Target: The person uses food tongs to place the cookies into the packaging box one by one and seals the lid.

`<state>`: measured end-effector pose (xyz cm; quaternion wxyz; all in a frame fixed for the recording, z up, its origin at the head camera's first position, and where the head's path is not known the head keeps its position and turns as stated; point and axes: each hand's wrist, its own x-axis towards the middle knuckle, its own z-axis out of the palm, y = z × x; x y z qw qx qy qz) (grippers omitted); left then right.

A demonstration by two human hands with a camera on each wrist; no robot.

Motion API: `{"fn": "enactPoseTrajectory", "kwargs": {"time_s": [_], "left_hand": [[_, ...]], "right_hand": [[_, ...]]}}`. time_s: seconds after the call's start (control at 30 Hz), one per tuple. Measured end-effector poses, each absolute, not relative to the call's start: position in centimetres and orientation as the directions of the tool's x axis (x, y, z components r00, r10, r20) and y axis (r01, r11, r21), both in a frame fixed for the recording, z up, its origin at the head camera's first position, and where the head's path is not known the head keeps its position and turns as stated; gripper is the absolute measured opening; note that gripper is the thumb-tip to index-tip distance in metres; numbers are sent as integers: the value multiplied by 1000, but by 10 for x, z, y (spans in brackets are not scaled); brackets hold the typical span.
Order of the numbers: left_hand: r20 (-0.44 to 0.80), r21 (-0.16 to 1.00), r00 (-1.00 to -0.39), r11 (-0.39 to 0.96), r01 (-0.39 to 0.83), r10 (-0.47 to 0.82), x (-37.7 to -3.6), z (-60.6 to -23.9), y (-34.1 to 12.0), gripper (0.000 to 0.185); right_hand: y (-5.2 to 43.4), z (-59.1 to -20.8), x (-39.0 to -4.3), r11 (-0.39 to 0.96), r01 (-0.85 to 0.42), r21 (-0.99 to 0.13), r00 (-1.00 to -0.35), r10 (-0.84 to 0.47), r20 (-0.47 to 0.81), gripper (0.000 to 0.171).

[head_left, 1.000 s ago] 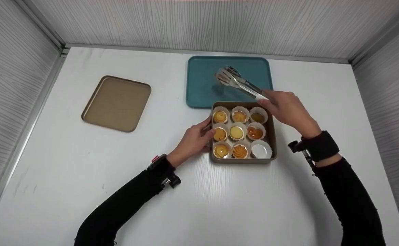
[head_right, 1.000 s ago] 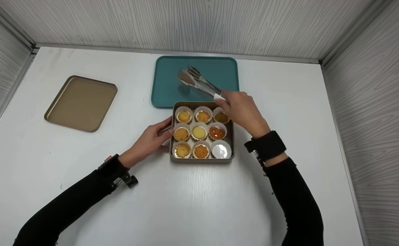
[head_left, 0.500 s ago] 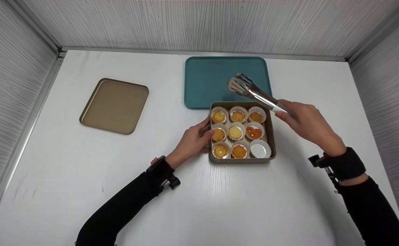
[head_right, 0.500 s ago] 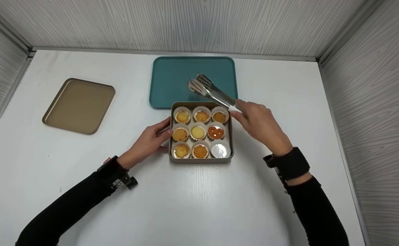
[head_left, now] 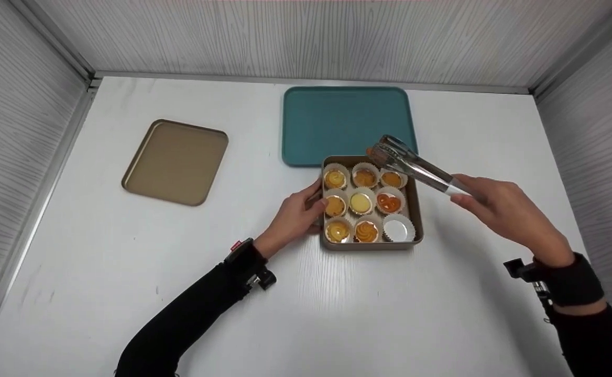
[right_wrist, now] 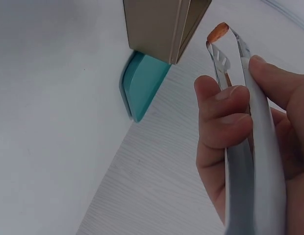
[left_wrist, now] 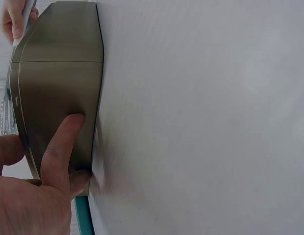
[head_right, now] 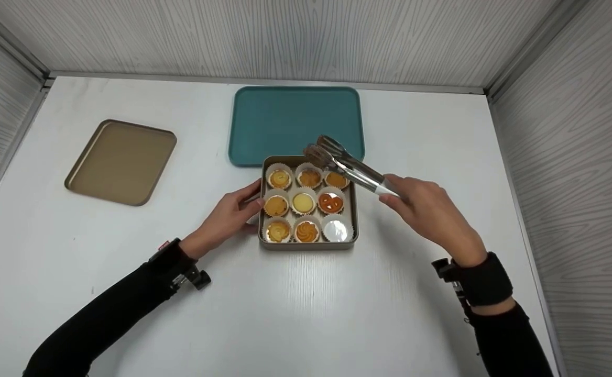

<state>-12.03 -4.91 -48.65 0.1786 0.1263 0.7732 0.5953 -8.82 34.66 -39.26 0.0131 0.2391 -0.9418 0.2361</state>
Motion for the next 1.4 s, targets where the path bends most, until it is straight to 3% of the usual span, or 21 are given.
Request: {"fn": "enactPoseTrajectory", "kwargs": {"time_s": [0.57, 1.03, 1.4], "left_hand": [[-98, 958, -913, 287, 22, 397, -120, -489, -48, 62], [-128, 964, -907, 263, -19, 402, -120, -486, -47, 60], [-127, 969, -908, 245, -28, 399, -119, -487, -48, 61]], "right_hand": [[380, -383, -60, 771, -464, -437, -876, -474, 94, 38], [397, -364, -39, 782, -510, -358, -851, -520, 76, 40], [388, -353, -34, 804, -551, -223, -830, -555, 51, 40]]}}
